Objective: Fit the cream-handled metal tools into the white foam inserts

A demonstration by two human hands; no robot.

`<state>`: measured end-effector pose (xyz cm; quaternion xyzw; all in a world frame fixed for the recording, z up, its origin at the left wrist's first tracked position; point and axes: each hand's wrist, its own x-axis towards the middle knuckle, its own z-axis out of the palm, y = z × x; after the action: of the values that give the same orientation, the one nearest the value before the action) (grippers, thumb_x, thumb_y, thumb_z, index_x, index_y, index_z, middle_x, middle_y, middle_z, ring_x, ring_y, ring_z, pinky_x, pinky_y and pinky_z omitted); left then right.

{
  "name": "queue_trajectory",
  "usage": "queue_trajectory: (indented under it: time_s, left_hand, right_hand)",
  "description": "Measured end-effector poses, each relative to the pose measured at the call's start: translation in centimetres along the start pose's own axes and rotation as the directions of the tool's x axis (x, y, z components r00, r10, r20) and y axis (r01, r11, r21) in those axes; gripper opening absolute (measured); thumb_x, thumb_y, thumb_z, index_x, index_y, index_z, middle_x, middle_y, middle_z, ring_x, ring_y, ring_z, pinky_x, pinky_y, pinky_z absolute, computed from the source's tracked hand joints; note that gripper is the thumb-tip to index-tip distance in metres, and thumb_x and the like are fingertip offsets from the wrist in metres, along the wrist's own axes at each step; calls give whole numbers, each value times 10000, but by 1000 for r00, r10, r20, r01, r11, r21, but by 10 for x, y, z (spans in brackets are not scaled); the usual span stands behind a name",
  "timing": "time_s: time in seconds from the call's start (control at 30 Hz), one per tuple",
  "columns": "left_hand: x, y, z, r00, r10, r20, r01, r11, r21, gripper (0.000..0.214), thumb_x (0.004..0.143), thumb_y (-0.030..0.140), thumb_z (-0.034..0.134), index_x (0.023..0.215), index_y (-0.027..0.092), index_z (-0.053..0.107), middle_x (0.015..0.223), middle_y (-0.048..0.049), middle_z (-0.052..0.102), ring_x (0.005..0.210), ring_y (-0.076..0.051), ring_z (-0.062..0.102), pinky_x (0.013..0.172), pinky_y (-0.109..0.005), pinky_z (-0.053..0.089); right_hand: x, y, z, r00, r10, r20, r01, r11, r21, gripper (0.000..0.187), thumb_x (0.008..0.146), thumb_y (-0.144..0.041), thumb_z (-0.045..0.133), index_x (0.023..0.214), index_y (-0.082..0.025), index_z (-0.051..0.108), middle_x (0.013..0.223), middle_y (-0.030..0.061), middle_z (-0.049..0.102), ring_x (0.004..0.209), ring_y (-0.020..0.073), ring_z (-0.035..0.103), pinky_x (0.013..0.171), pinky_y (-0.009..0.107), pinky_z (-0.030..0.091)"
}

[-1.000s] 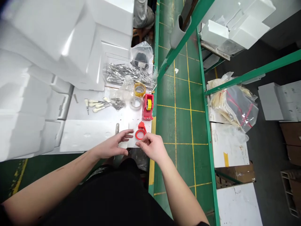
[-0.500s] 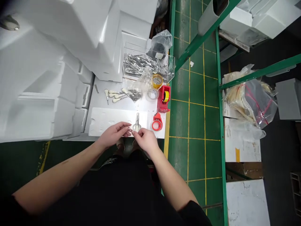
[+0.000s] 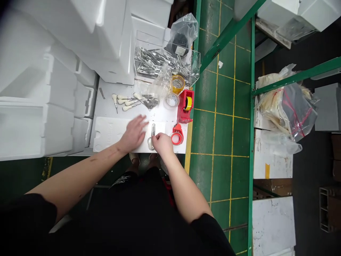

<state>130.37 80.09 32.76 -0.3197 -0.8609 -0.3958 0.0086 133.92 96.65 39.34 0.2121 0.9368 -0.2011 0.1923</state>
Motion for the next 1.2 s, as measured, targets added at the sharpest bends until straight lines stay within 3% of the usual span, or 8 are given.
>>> queue_trajectory:
  time_s: [0.13,0.37,0.63,0.8,0.9,1.0,1.1,1.2]
  left_hand:
    - [-34,15,8,938,163,306,-185,982,44,764,897,332,602,1555,98,291,1627,-183,301,1542,-312,162,1256,-528,94]
    - [-38,13,15,921,109,374,-169,977,131,818,893,348,615,1577,94,244,1658,-171,214,1556,-294,78,1255,-517,-4]
    - [-39,17,11,919,111,380,-170,977,126,805,894,368,612,1564,68,280,1660,-190,191,1552,-317,91,1250,-535,-3]
    - [-17,11,-4,930,79,359,-125,987,106,679,973,347,462,1563,62,284,1664,-193,169,1554,-308,86,1253,-530,40]
    - [-1,-3,-8,921,0,390,-64,986,152,712,974,376,456,1561,25,262,1657,-218,151,1553,-327,52,1234,-581,-46]
    - [6,-22,-17,897,3,443,-24,999,42,722,978,382,432,1568,20,228,1660,-200,158,1554,-304,74,1244,-571,-17]
    - [-7,-38,-42,933,-95,347,134,987,-92,690,1005,367,327,1581,21,172,1655,-191,199,1548,-262,140,1262,-498,124]
    - [-48,-50,-78,947,-237,218,264,958,-107,654,999,377,314,1565,53,256,1639,-184,266,1534,-271,204,1257,-482,183]
  right_hand:
    - [-1,-6,-3,998,-2,56,8,995,-102,228,891,-338,561,769,-184,677,788,71,737,793,203,663,703,286,418]
    - [0,-3,-15,976,78,201,-32,974,-223,250,926,-363,593,1047,-145,610,952,156,722,766,232,695,662,300,471]
    - [-28,36,22,995,92,-44,-102,915,-391,544,995,-617,356,1180,-127,501,921,173,715,862,285,708,736,345,508]
    - [-41,46,4,984,-13,-178,-33,967,-254,553,1022,-560,289,1286,-109,468,1031,183,706,923,308,695,791,416,529]
    - [-38,30,-3,890,-301,-342,219,941,-257,504,1026,-447,328,1378,-109,455,1386,219,557,1308,329,512,1055,491,423]
    - [-28,11,14,812,-545,-208,437,805,-401,658,996,-454,407,1536,-92,307,1633,197,252,1531,340,136,1212,552,180]
    - [-19,1,36,824,-566,-26,491,737,-465,813,974,-548,425,1580,-55,201,1671,183,121,1551,335,16,1235,562,39]
    - [-19,-6,42,862,-506,1,441,750,-493,844,969,-577,413,1581,-39,193,1673,186,74,1552,338,0,1230,571,-17]
